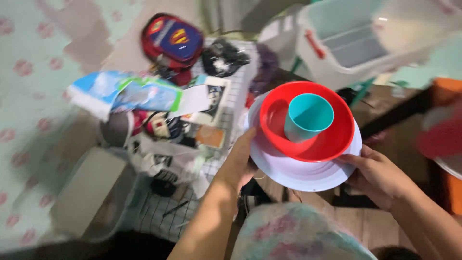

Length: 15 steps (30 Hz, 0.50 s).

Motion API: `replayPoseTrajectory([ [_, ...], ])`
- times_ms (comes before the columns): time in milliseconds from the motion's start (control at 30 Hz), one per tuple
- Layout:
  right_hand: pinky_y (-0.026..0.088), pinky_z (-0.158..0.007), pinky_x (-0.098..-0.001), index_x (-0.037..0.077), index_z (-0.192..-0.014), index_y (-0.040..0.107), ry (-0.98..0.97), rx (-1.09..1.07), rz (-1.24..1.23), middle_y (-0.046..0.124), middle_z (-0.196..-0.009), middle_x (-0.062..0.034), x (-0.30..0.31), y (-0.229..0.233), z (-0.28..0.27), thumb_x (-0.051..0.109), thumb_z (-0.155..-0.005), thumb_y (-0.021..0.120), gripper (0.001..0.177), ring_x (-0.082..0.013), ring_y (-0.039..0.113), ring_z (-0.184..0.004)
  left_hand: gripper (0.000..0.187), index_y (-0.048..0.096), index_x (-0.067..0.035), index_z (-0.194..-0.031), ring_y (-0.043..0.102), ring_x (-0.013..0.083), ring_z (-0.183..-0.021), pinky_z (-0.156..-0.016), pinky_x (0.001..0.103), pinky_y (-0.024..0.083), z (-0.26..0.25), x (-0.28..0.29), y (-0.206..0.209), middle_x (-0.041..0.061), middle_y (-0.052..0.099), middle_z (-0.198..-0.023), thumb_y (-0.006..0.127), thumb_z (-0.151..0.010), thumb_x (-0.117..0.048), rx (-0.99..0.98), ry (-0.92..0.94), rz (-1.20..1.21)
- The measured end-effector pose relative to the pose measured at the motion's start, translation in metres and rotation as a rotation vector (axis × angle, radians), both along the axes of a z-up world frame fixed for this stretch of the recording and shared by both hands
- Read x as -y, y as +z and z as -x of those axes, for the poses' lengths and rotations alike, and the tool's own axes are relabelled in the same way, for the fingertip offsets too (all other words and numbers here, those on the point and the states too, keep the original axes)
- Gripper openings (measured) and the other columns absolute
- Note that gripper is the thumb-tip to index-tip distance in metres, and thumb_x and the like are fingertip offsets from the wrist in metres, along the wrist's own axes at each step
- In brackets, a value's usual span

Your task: Packing school supplies, notebooks, and clothing into containers and a backpack.

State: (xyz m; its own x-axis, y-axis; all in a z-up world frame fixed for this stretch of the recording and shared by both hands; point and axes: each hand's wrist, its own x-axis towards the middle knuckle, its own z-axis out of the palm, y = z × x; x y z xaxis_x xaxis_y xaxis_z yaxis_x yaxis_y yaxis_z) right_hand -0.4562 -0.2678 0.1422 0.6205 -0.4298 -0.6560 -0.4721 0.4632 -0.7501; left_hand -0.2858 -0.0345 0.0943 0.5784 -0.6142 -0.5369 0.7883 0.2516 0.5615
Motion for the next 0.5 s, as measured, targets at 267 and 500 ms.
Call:
replayPoseTrajectory([
  [267,0.054,-0.097,-0.0438,0.009,-0.138,0.057,-0.246,0.030,0.088,0.069,-0.129,-0.0085,0.031,0.032,0.110,0.015,-0.097,0.053,0.042,-0.0227,0.067,-0.114,0.049,0.061,-0.008,-0.134,0.067,0.0206,-0.117,-0.102,0.038,0.053,0.063,0.094,0.000,0.007,0.071,-0.129,0.050,-0.098,-0.039,0.000,-0.237,0.101],
  [500,0.054,-0.095,-0.0433,0.007,-0.137,0.058,-0.523,0.090,0.092,0.070,-0.126,-0.0095,0.058,0.048,0.211,0.024,-0.100,0.052,0.041,-0.0213,0.068,-0.110,0.049,0.061,-0.008,-0.133,0.067,0.0222,-0.114,-0.098,0.044,0.053,0.146,0.170,0.046,0.007,0.070,-0.128,0.046,-0.100,-0.040,0.019,-0.485,0.137],
])
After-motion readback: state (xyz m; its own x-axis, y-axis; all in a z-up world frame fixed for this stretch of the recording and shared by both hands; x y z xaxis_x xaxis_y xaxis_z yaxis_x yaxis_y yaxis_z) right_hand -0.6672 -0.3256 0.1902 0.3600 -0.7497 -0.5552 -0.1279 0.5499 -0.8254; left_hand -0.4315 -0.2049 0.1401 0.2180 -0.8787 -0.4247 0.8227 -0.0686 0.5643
